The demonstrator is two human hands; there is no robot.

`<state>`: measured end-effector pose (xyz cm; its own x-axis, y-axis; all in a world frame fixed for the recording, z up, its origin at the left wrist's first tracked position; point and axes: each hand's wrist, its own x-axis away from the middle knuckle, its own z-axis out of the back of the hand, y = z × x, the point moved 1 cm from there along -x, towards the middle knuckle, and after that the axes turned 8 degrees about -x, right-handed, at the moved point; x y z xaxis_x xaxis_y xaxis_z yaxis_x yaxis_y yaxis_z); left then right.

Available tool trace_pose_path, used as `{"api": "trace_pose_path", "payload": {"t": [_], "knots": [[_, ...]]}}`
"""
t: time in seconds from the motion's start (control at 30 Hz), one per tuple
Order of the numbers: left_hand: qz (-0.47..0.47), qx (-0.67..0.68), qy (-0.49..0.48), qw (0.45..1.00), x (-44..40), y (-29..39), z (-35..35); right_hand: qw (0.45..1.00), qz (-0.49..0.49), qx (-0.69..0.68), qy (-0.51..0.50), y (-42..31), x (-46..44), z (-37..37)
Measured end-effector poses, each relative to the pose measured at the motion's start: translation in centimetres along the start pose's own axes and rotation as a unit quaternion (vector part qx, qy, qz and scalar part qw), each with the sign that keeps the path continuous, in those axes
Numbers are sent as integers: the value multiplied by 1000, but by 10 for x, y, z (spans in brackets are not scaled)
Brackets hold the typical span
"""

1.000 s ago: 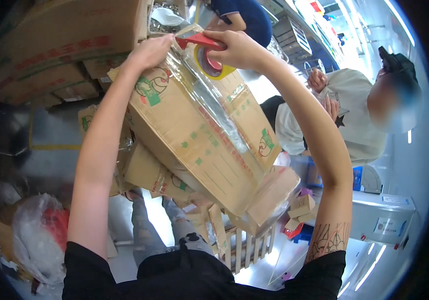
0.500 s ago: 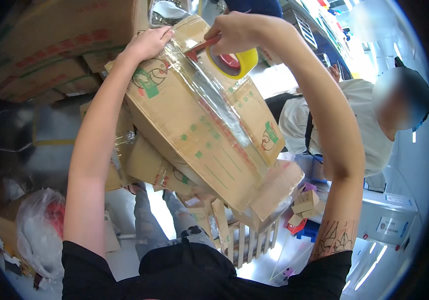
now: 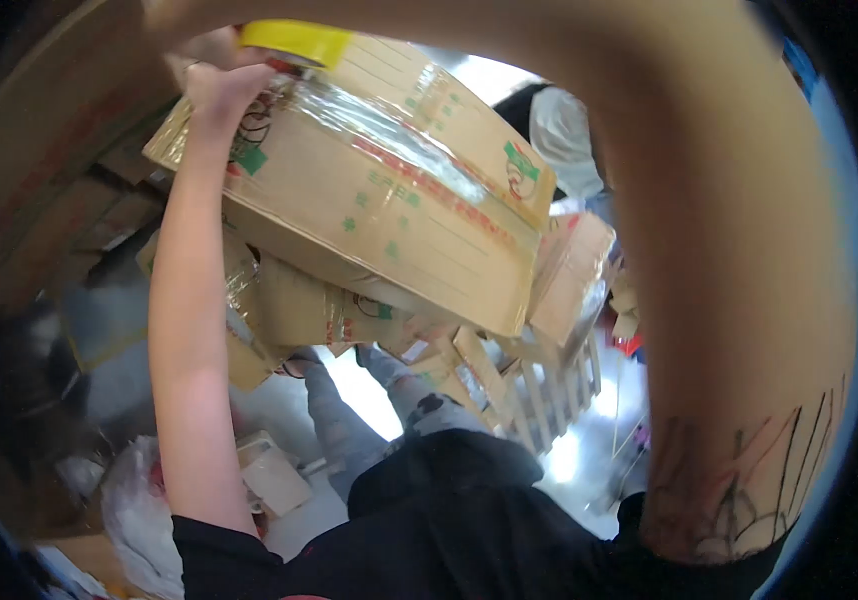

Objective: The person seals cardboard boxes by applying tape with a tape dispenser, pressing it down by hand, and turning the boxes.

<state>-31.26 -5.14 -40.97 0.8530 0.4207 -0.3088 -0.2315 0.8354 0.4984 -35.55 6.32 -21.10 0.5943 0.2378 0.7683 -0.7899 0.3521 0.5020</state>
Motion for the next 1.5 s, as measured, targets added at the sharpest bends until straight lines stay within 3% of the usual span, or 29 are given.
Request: {"api": "trace_pose_path", "payload": {"t": [0.07,0.13,0.23,0.4,0.47,0.67,0.73,0.8,0.9,0.93,1.07,1.13,1.23,1.3,1.37,1.4,1.47,1.5], "knots": [[-65,195,46,978,-2,-8,4,999,6,11,-34,0,0,-4],[-69,110,136,982,-5,-7,-21,998,8,28,-63,-1,0,-8],[-97,81,190,974,-1,-20,-35,993,9,58,-106,-6,-4,-15],[-98,86,177,976,-4,-1,2,979,13,97,-181,-6,-8,-27],[6,-62,-50,997,-6,-4,-7,972,18,105,-210,-2,-11,-33],[-14,-92,-95,991,-6,7,16,944,25,35,-326,42,16,-92],[6,-97,-106,990,-9,0,17,947,1,-145,-285,77,66,-139],[-45,-174,23,983,-3,1,-8,932,16,-330,-152,85,145,-166],[-54,-162,-7,985,-7,4,-15,855,-5,-518,-36,72,200,-219],[-57,-161,-24,985,-4,7,-14,821,-2,-571,1,68,210,-240],[-207,-180,9,962,-1,5,-35,581,32,-803,130,86,195,-339],[-222,-210,-4,952,20,22,-23,560,-54,-814,146,94,186,-344],[-215,-174,-59,959,79,61,6,530,-42,-826,187,125,127,-357],[-217,-148,-83,961,105,76,15,551,5,-800,236,157,40,-373],[-216,-160,-104,958,116,85,22,636,-1,-761,128,183,16,-332],[-213,-153,-114,958,114,87,25,628,-5,-771,105,187,13,-309],[-202,-160,-118,959,119,84,25,632,100,-768,-6,199,-3,-273],[-201,-156,-124,959,120,85,28,635,71,-769,-9,201,-28,-263]]}}
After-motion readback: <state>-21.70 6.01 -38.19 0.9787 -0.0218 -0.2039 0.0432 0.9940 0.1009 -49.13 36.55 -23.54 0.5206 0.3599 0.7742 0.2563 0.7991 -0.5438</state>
